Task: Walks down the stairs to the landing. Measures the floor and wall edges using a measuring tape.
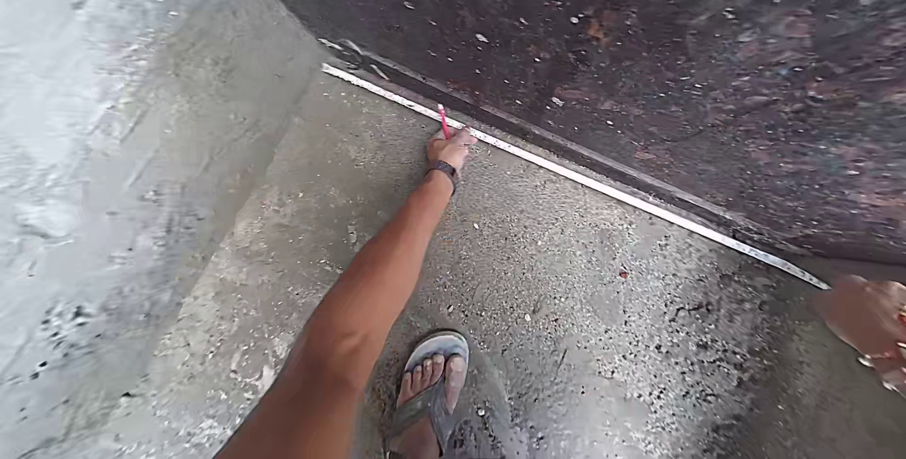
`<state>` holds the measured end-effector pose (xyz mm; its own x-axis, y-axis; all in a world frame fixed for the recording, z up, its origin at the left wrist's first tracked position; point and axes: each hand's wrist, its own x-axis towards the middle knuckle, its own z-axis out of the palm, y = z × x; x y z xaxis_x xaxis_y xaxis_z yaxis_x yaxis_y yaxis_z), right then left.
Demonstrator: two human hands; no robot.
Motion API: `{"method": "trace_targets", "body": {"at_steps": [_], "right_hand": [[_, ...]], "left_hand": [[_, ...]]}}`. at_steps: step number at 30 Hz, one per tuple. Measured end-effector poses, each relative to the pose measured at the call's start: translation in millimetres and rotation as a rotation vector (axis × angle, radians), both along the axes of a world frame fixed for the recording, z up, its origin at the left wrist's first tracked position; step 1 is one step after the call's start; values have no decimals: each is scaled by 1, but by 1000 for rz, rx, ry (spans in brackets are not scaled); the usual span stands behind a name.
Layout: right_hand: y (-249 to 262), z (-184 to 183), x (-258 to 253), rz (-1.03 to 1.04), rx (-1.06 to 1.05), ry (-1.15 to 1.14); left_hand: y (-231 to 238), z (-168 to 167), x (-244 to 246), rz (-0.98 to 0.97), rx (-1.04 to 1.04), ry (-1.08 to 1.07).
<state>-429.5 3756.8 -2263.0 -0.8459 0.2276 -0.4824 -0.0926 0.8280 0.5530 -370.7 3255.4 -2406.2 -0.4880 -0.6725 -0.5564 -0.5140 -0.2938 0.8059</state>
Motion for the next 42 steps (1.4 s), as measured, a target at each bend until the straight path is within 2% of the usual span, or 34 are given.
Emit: {"method": "trace_targets", "body": {"at_steps": [3, 6, 9, 13, 21, 24, 42], "right_hand": [[5, 13, -2, -70, 3, -30], [18, 6, -7, -78, 19, 2], [13, 2, -9, -75, 22, 0], [15, -1, -9, -36, 29, -14], [13, -16, -16, -42, 80, -34], [16, -19, -13, -25, 32, 9], [15, -24, -21, -17, 117, -68]], "left_hand": [[15, 6, -1, -51, 3, -46], [20, 1, -5, -25, -28, -64], [27, 21, -10, 4, -57, -132], [14, -9, -5, -47, -70, -57], [8, -14, -5, -56, -71, -51], [10, -11, -4, -60, -74, -60], [12, -8, -4, -91, -78, -102]]}}
